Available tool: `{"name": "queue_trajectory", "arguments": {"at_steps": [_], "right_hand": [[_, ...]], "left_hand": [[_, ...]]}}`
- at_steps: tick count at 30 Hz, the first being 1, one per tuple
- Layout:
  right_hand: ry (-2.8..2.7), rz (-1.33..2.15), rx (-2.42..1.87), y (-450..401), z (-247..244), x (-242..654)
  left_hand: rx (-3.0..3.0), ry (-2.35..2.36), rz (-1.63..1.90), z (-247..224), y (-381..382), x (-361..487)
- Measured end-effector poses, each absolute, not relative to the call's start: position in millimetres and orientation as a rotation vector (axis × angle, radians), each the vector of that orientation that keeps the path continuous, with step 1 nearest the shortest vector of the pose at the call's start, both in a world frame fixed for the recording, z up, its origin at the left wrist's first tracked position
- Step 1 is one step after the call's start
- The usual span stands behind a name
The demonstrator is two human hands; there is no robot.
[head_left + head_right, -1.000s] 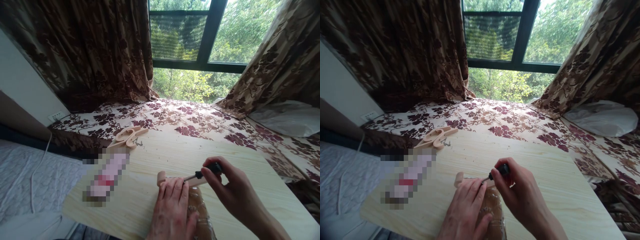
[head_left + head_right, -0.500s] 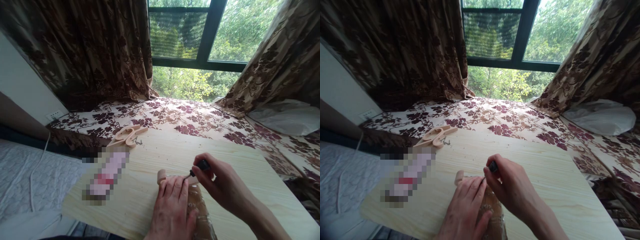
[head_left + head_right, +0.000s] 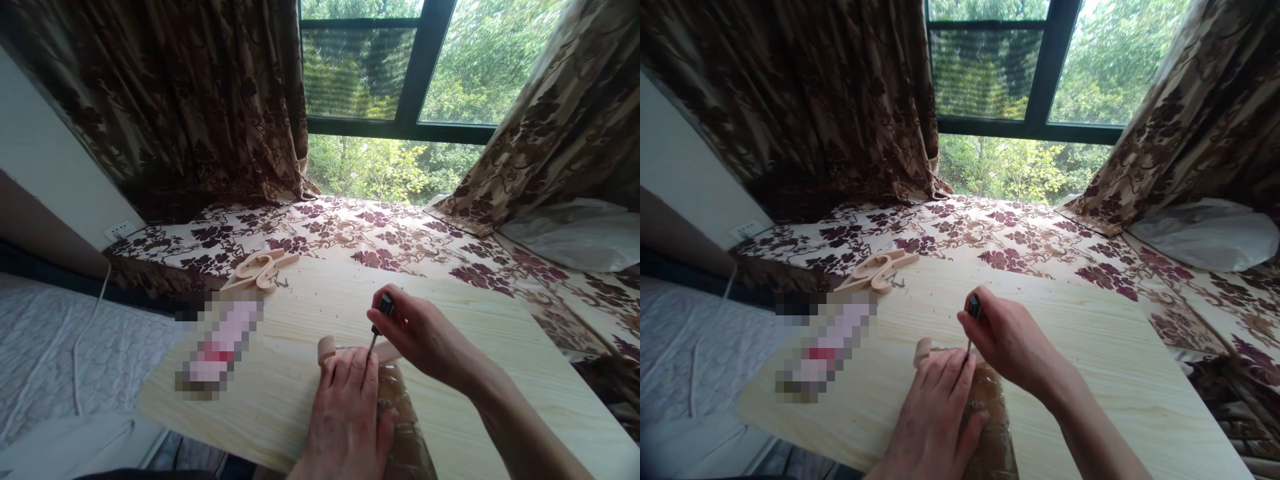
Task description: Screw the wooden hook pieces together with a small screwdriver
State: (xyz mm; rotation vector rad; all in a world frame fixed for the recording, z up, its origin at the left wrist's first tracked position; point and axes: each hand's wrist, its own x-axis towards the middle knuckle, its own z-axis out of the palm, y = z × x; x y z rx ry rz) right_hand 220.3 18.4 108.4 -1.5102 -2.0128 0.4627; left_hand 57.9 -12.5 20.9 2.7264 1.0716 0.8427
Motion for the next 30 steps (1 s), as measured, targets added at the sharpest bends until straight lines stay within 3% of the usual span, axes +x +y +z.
{"name": "queue_trajectory", "arguments": {"at_steps": [19,30], "right_hand": [[-2.157,0.419,-1.570,4,122,231],[-2.217,0.380,-1.583,5,126,228]], "left_hand": [[2.675,1.149,0.678,23,-13,60],[2.870,1.112,0.877,16,-9,56]]}}
